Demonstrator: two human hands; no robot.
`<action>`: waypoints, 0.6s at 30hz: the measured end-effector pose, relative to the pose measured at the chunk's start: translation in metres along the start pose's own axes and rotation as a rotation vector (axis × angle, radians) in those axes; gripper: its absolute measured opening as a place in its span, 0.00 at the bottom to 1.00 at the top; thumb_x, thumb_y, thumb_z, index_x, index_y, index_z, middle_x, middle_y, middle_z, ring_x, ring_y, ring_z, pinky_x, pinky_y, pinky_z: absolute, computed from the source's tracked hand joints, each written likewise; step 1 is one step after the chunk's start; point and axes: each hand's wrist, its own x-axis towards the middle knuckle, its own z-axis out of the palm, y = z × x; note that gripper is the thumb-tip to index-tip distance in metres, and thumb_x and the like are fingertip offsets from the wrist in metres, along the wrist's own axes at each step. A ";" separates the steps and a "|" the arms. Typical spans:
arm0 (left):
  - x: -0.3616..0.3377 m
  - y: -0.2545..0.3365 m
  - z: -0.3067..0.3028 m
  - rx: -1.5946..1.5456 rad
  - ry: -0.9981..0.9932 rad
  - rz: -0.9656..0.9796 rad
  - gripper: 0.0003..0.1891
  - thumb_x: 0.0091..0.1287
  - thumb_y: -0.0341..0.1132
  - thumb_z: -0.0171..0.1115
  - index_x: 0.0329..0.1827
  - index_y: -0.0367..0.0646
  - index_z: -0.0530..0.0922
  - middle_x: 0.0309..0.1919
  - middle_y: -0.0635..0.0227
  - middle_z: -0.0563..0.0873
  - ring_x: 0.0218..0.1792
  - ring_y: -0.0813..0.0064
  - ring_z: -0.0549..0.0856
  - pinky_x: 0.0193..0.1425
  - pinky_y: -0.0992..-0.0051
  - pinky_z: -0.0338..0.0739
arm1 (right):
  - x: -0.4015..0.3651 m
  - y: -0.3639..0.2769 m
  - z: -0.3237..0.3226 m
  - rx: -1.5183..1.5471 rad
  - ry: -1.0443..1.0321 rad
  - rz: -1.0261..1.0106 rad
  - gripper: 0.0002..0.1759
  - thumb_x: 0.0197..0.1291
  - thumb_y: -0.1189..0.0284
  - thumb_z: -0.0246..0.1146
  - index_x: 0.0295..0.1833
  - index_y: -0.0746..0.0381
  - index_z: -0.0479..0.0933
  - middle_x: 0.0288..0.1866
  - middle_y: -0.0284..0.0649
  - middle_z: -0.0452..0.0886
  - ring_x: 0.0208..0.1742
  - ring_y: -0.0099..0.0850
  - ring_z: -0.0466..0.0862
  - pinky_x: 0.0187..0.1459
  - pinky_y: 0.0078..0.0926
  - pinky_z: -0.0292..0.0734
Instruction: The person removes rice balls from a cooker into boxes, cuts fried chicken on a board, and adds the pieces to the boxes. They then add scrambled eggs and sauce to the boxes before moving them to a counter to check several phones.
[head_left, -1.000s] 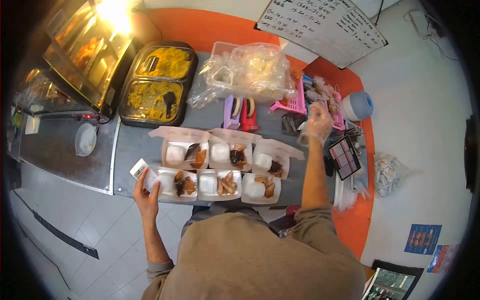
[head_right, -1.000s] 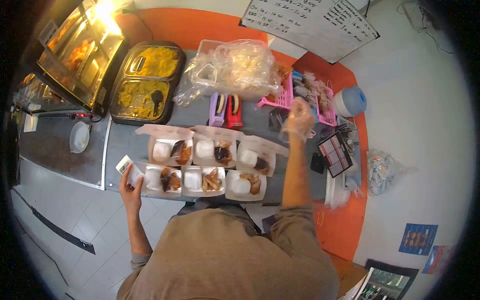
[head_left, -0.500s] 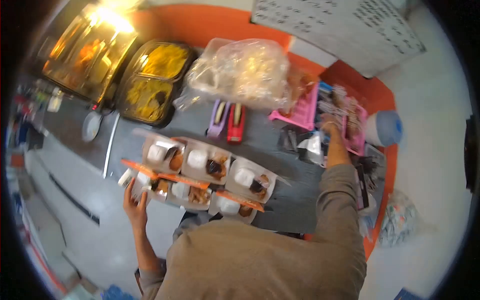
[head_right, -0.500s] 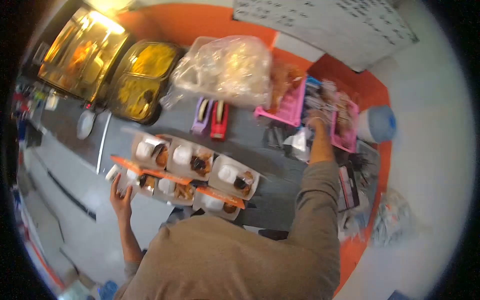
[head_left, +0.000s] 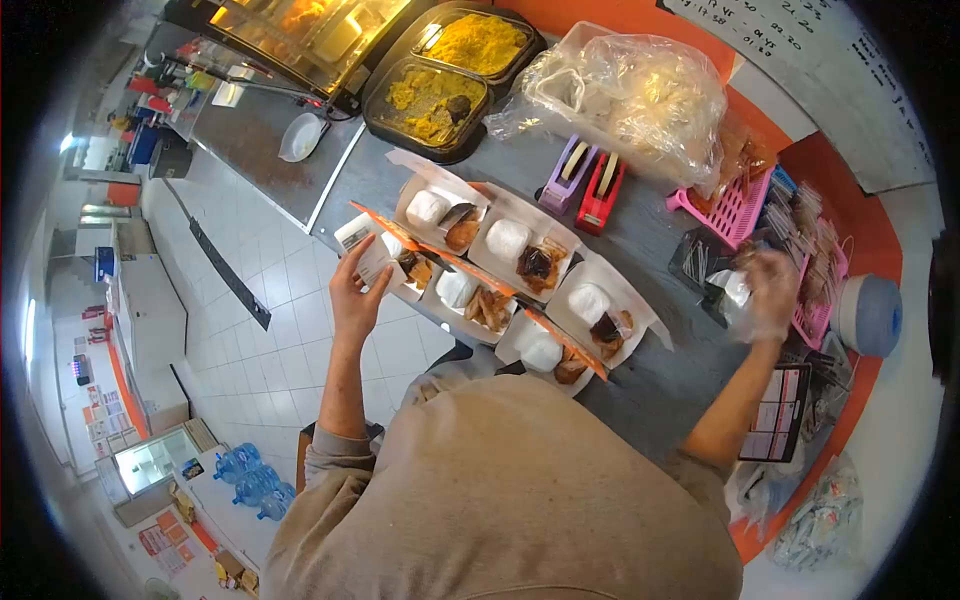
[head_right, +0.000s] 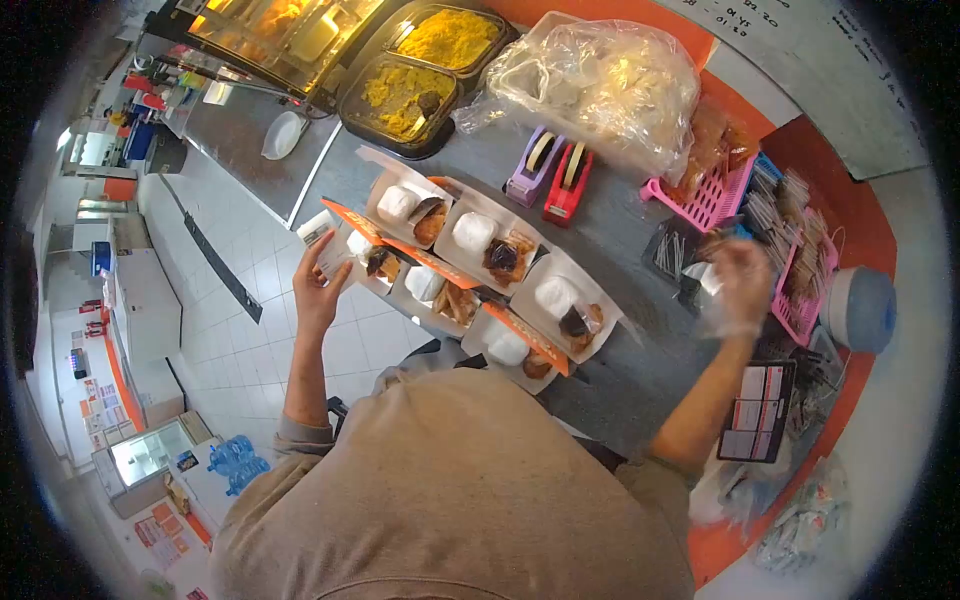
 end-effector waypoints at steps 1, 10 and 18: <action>0.000 -0.002 -0.001 -0.011 -0.018 -0.002 0.28 0.61 0.20 0.66 0.66 0.44 0.75 0.58 0.60 0.79 0.55 0.68 0.83 0.55 0.70 0.84 | -0.041 -0.041 0.031 0.230 -0.115 0.058 0.05 0.57 0.79 0.65 0.37 0.60 0.77 0.34 0.34 0.82 0.34 0.23 0.83 0.34 0.23 0.79; -0.013 -0.020 -0.027 -0.086 -0.077 0.027 0.29 0.62 0.23 0.67 0.68 0.43 0.73 0.61 0.61 0.79 0.55 0.72 0.82 0.56 0.72 0.81 | -0.183 -0.078 0.252 -0.110 -0.689 -0.222 0.10 0.56 0.77 0.67 0.44 0.67 0.79 0.30 0.42 0.82 0.28 0.28 0.83 0.32 0.29 0.78; -0.028 -0.052 -0.034 -0.230 -0.044 -0.087 0.29 0.64 0.20 0.64 0.69 0.38 0.70 0.64 0.60 0.76 0.59 0.69 0.80 0.61 0.72 0.78 | -0.055 -0.087 0.085 0.093 0.025 0.016 0.07 0.65 0.73 0.65 0.45 0.63 0.80 0.34 0.38 0.84 0.26 0.24 0.83 0.27 0.22 0.79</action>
